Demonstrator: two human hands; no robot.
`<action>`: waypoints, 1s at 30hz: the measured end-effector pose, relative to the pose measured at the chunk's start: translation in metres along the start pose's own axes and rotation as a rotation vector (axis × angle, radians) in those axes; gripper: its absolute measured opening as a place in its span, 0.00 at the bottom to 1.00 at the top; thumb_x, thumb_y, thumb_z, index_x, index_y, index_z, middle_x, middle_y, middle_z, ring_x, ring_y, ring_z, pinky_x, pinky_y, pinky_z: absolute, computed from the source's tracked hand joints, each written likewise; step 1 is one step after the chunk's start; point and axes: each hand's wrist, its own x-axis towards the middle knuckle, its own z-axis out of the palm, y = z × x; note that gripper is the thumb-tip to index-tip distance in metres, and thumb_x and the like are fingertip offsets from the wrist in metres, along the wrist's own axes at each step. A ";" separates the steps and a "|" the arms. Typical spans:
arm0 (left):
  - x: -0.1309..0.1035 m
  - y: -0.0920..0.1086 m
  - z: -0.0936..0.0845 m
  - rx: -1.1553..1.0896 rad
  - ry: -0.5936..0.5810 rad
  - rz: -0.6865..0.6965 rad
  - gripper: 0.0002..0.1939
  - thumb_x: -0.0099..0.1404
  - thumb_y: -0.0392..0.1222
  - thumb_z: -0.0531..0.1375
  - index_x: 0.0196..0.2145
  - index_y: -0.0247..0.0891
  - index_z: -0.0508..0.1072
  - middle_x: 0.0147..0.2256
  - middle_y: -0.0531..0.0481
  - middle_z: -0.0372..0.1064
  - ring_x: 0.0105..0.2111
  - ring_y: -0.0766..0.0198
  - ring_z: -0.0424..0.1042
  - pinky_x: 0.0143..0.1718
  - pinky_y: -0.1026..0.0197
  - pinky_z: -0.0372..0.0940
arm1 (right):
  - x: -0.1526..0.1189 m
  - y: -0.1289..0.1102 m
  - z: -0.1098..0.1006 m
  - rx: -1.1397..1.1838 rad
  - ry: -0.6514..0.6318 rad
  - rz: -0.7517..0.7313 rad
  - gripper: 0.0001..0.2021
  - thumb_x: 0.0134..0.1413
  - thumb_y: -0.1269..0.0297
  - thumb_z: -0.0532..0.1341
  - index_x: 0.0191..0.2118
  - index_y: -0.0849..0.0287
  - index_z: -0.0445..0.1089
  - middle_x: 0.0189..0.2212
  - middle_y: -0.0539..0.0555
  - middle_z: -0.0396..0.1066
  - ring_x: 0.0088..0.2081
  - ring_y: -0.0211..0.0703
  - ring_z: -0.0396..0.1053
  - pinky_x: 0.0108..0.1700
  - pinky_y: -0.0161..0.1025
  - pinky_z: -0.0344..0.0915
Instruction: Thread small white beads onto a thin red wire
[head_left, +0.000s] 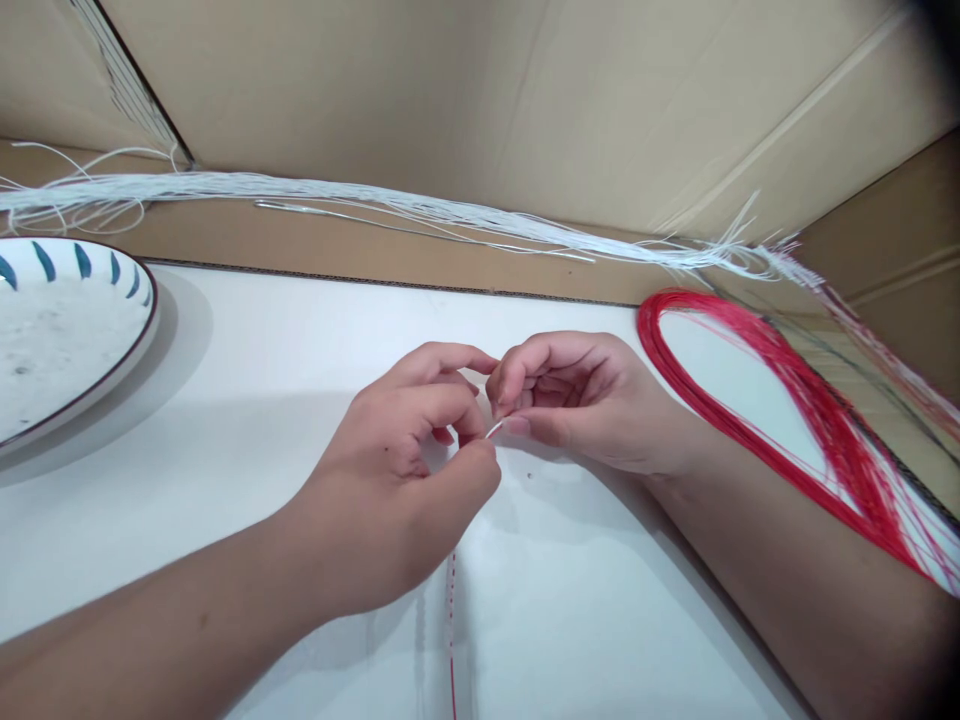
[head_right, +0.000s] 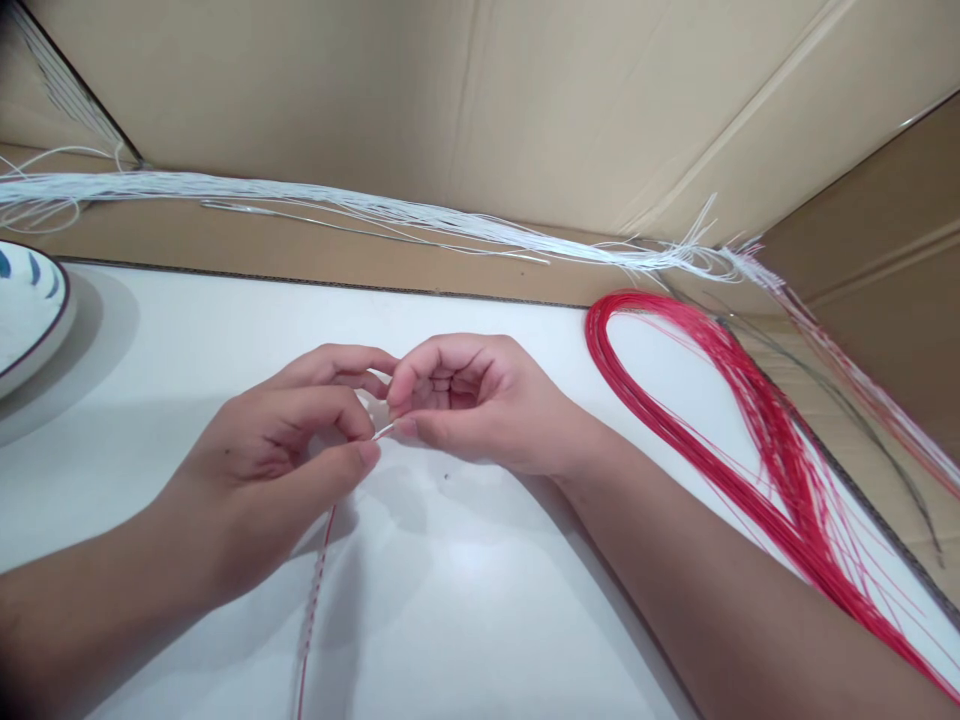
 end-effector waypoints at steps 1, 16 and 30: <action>0.000 0.000 0.000 -0.008 0.001 -0.004 0.12 0.63 0.40 0.60 0.21 0.41 0.72 0.53 0.50 0.72 0.57 0.49 0.72 0.36 0.60 0.74 | 0.000 0.001 0.000 0.010 0.004 -0.006 0.10 0.46 0.71 0.76 0.31 0.60 0.75 0.26 0.50 0.73 0.26 0.33 0.68 0.26 0.30 0.65; 0.000 -0.001 -0.001 -0.026 0.002 0.053 0.15 0.66 0.42 0.59 0.21 0.41 0.71 0.49 0.50 0.71 0.56 0.53 0.72 0.38 0.62 0.73 | 0.003 0.009 0.001 0.200 -0.035 -0.073 0.09 0.47 0.79 0.75 0.34 0.61 0.80 0.29 0.50 0.79 0.32 0.34 0.76 0.37 0.31 0.74; 0.001 -0.001 -0.002 -0.019 -0.001 0.061 0.15 0.66 0.40 0.60 0.21 0.42 0.71 0.47 0.53 0.72 0.56 0.58 0.72 0.31 0.70 0.69 | 0.004 0.011 0.003 0.230 -0.038 -0.103 0.07 0.51 0.79 0.72 0.34 0.61 0.80 0.29 0.50 0.80 0.32 0.34 0.79 0.38 0.30 0.76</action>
